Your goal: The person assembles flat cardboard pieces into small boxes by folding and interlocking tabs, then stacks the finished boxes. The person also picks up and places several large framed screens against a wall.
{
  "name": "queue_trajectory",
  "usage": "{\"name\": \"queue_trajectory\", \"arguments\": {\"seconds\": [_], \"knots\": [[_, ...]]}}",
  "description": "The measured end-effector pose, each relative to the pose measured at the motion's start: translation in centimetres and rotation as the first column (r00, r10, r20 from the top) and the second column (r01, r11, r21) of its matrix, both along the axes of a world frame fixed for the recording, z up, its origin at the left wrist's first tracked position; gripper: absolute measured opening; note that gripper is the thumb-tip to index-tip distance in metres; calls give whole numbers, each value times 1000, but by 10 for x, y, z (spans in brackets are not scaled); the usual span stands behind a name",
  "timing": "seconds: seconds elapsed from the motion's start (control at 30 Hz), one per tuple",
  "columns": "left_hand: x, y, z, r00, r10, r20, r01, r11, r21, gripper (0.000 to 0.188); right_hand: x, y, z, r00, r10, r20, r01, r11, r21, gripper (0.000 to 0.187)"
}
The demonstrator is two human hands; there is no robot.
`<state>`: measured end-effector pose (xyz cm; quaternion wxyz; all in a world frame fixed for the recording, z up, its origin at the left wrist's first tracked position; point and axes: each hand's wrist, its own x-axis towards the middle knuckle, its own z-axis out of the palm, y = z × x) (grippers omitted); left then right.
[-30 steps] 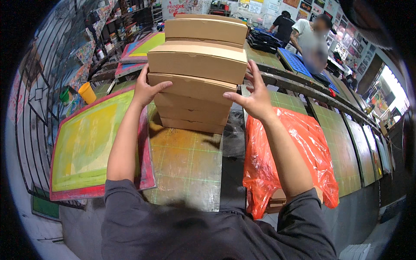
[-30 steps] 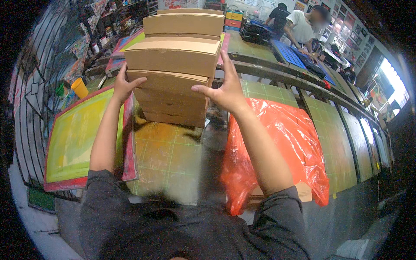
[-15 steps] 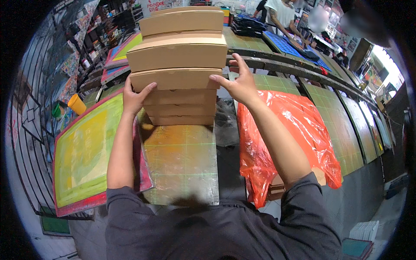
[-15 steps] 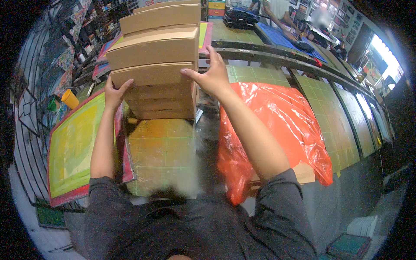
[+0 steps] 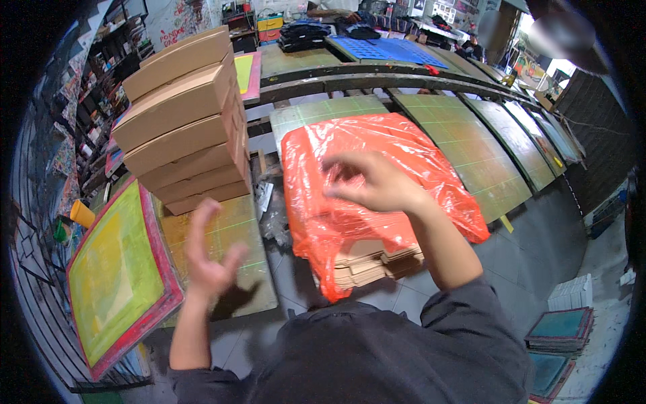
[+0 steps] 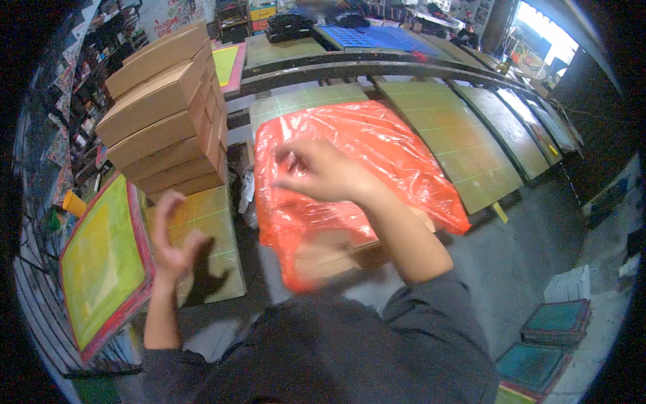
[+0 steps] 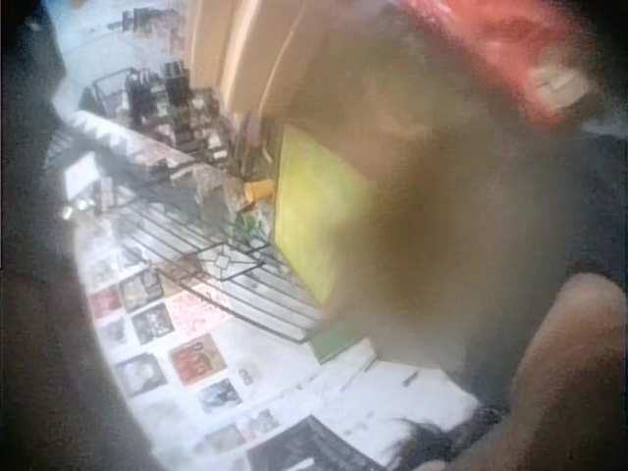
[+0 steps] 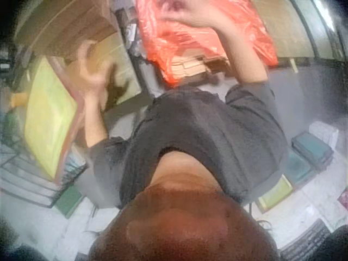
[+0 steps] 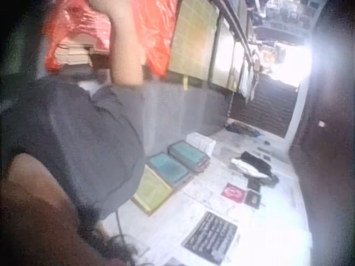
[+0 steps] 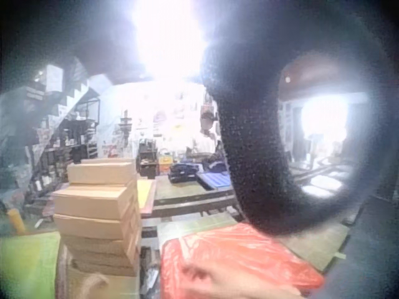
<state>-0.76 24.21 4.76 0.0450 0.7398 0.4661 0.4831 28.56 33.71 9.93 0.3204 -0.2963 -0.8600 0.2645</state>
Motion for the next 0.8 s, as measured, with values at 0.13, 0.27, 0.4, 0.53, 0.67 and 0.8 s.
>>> {"name": "queue_trajectory", "arguments": {"seconds": [0.13,0.27,0.4,0.53,0.67,0.8], "knots": [[82,-43,-37,993,-100,-67,82,970,-228,85,84,-46,-33,898,168,406,-35,949,-314,30],[144,-62,-63,999,33,-18,-36,966,-255,88,131,-84,-82,855,-55,516,91,995,-45,39],[171,-54,-85,970,245,8,-236,943,-236,67,158,-92,-116,929,-207,307,122,954,275,40],[181,-48,-80,947,298,121,-263,934,-241,55,162,-83,-131,954,-214,211,119,914,388,31],[177,-43,-91,916,350,197,-301,923,-240,48,159,-75,-136,960,-147,239,38,912,409,24],[177,-50,-88,895,382,232,-306,901,-307,46,161,-68,-121,913,-141,384,91,985,144,30]]}}
